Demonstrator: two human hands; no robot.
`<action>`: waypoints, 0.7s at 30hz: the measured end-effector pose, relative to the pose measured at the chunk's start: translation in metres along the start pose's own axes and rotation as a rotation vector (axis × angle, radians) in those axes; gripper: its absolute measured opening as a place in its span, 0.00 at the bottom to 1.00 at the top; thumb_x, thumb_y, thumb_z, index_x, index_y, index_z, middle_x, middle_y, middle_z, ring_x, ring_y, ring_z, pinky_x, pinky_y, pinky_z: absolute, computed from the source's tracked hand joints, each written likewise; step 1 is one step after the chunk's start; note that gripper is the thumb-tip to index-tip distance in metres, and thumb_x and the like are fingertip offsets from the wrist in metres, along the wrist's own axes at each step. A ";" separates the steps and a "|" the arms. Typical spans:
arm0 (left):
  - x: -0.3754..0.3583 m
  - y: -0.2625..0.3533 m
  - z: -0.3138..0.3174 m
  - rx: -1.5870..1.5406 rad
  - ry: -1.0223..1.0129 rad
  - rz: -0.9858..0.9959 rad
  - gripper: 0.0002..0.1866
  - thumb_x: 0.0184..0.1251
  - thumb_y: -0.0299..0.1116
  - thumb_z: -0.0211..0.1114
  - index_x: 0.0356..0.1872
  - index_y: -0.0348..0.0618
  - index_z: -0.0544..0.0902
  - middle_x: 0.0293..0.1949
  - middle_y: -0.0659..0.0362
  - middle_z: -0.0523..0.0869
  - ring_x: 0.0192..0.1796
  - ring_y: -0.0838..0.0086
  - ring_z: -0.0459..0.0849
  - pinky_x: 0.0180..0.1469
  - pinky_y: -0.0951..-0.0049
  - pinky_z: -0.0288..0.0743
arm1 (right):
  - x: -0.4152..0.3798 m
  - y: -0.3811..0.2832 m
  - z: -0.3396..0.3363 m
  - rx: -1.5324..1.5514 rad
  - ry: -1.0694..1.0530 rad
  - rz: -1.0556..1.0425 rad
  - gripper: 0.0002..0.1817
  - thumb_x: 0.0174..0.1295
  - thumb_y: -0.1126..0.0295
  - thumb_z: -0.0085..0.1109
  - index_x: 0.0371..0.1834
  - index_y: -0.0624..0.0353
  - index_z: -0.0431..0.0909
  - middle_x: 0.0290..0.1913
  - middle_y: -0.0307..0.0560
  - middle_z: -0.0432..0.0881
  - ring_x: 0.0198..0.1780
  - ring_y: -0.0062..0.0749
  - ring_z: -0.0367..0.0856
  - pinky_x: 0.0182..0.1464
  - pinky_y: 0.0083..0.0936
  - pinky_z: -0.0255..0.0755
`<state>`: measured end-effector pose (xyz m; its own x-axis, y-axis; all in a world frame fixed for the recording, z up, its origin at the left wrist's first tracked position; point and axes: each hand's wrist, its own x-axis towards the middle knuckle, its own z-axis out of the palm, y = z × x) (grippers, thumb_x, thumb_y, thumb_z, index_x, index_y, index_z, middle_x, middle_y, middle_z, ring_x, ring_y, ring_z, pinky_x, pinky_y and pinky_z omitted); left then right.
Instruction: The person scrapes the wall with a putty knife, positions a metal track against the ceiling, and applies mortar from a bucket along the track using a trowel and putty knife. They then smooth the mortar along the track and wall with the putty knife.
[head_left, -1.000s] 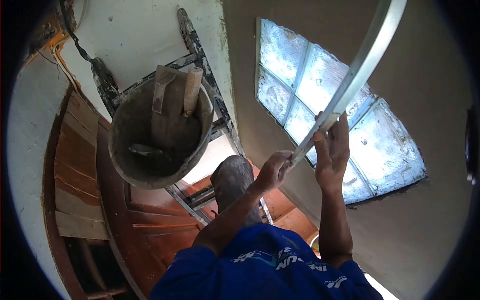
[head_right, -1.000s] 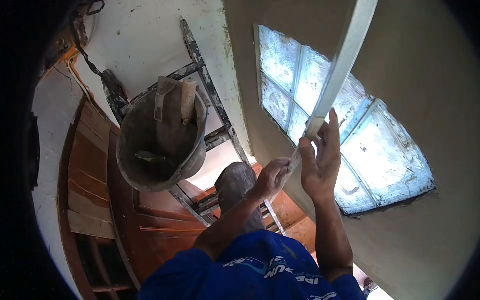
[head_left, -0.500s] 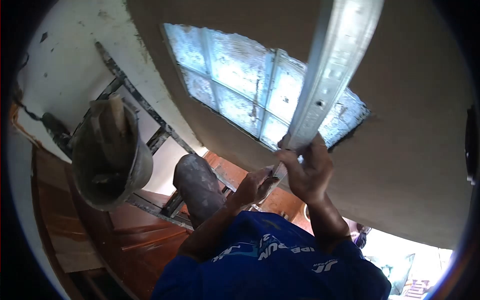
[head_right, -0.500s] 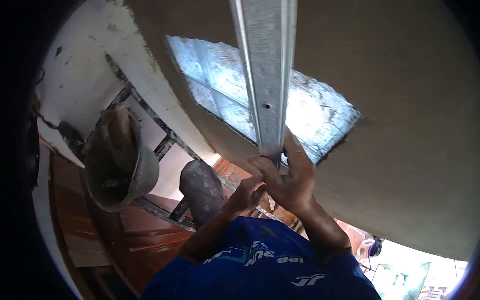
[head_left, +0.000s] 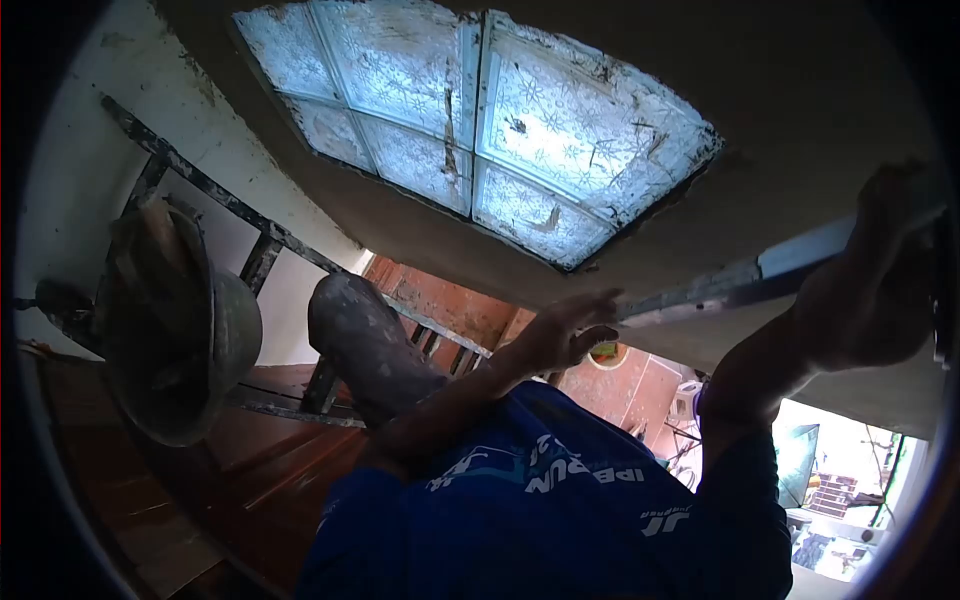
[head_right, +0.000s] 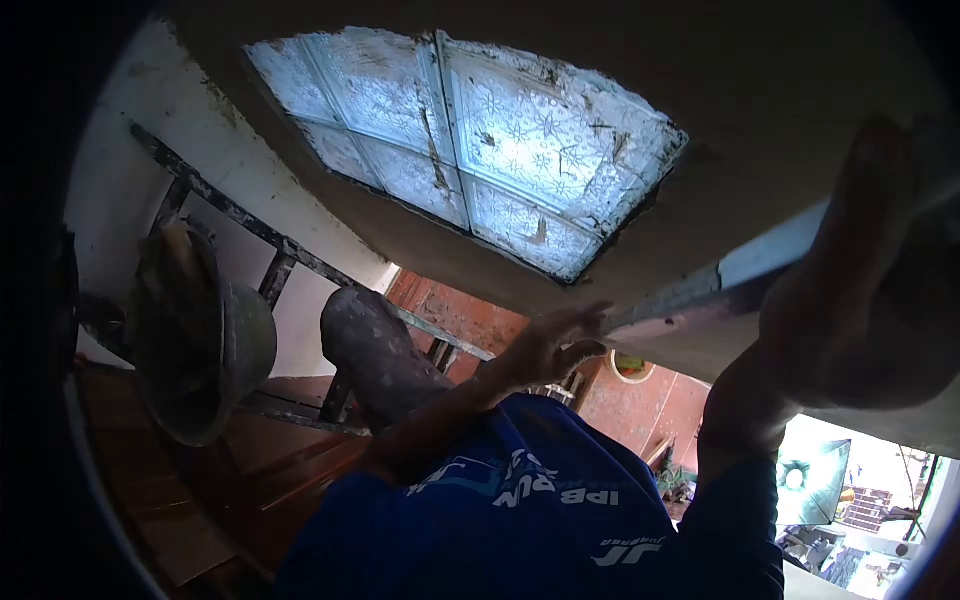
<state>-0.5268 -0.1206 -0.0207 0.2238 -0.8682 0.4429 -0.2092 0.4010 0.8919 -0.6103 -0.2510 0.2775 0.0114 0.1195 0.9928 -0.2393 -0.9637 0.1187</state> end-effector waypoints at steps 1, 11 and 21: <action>-0.003 0.002 -0.003 0.006 0.029 -0.041 0.26 0.69 0.34 0.71 0.64 0.34 0.77 0.55 0.44 0.85 0.53 0.57 0.88 0.49 0.61 0.82 | 0.003 0.009 0.002 -0.018 -0.011 -0.058 0.37 0.64 0.65 0.64 0.70 0.73 0.57 0.65 0.63 0.71 0.63 0.48 0.76 0.64 0.46 0.69; -0.023 -0.059 -0.005 0.294 0.119 -0.133 0.15 0.67 0.28 0.71 0.51 0.32 0.83 0.46 0.44 0.87 0.47 0.53 0.89 0.48 0.64 0.82 | -0.002 0.044 0.014 -0.448 -0.077 -0.343 0.36 0.63 0.64 0.66 0.68 0.72 0.61 0.63 0.62 0.74 0.61 0.48 0.78 0.63 0.45 0.70; -0.015 -0.072 -0.008 0.314 0.246 -0.146 0.15 0.63 0.27 0.73 0.49 0.34 0.83 0.45 0.46 0.87 0.47 0.51 0.88 0.48 0.61 0.82 | -0.020 0.051 0.011 -0.479 -0.088 -0.347 0.35 0.61 0.63 0.68 0.66 0.70 0.65 0.61 0.60 0.76 0.60 0.47 0.79 0.61 0.44 0.72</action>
<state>-0.5070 -0.1343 -0.0906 0.4848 -0.7985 0.3569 -0.4297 0.1379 0.8924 -0.6121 -0.3051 0.2638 0.2430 0.3684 0.8973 -0.6181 -0.6542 0.4359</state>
